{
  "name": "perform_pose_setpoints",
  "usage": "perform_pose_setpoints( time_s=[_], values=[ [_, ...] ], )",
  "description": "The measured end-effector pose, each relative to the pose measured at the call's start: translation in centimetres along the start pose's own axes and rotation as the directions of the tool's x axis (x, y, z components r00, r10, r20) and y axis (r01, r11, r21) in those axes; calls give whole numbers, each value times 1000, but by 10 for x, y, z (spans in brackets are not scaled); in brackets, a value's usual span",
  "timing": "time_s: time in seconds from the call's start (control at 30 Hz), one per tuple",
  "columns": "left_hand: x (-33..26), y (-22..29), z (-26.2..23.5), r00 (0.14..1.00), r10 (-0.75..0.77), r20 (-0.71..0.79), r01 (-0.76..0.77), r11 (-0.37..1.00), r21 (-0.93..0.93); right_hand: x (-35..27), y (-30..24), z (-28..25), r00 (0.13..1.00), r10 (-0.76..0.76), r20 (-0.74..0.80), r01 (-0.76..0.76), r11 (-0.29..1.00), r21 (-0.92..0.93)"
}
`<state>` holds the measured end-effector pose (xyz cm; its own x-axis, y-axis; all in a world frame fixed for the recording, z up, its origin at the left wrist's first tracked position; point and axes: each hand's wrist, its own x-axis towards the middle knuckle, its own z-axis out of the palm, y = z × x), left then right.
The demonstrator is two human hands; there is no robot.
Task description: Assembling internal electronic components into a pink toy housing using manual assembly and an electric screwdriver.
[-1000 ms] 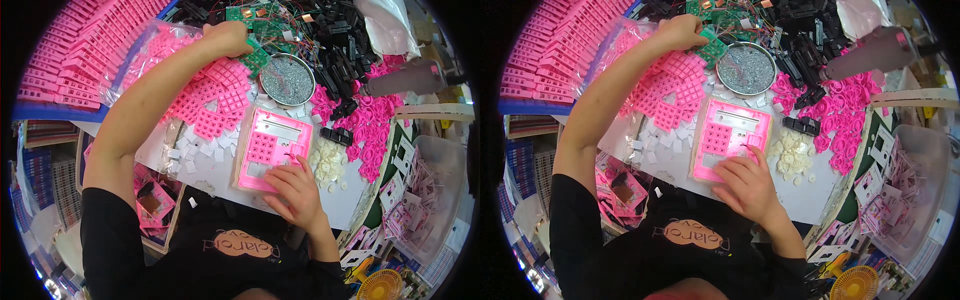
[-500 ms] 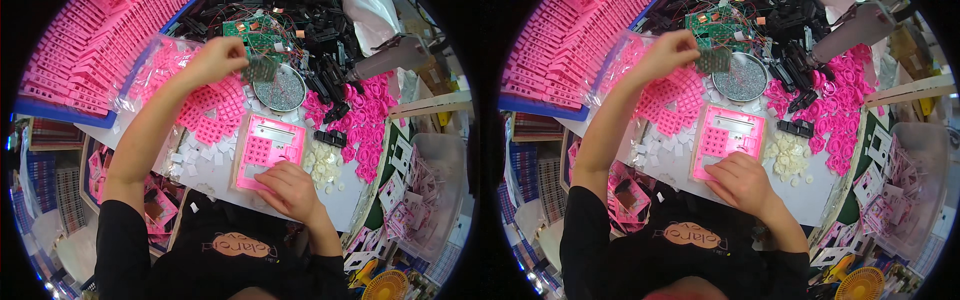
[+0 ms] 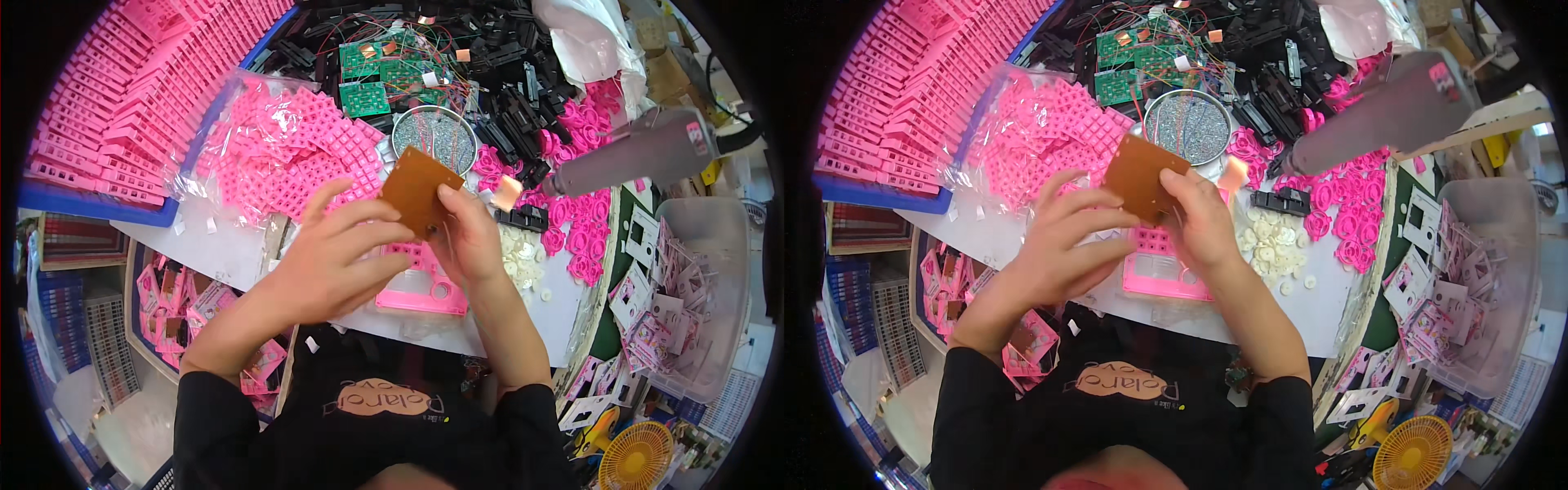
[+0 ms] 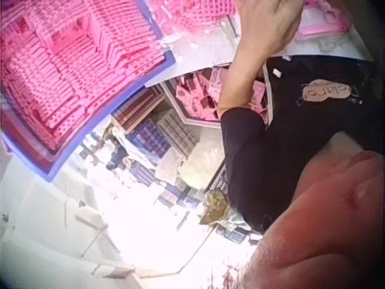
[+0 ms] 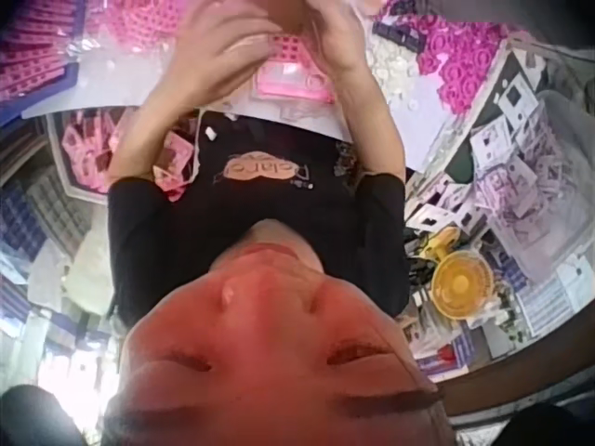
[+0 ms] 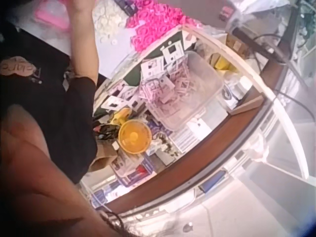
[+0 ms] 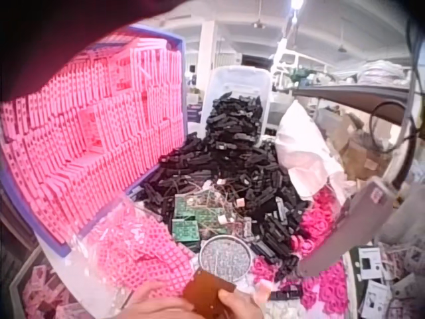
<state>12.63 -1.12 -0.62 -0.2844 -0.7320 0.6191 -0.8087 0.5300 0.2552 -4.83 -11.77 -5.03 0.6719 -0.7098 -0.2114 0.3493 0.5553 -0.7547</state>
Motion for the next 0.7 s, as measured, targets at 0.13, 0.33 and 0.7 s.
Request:
perform_pose_setpoints(
  time_s=[0.13,0.33,0.7],
  values=[
    [-22,3,-25,853,-504,-136,420,817,-396,-2,-21,3,974,138,180,-106,978,-179],
    [-31,-6,-7,674,-565,476,619,80,-781,-2,-23,20,939,238,250,-110,892,-439],
    [-70,-10,12,528,-674,516,554,-186,-811,-12,-21,-15,987,89,134,-6,854,-520]
  ],
)
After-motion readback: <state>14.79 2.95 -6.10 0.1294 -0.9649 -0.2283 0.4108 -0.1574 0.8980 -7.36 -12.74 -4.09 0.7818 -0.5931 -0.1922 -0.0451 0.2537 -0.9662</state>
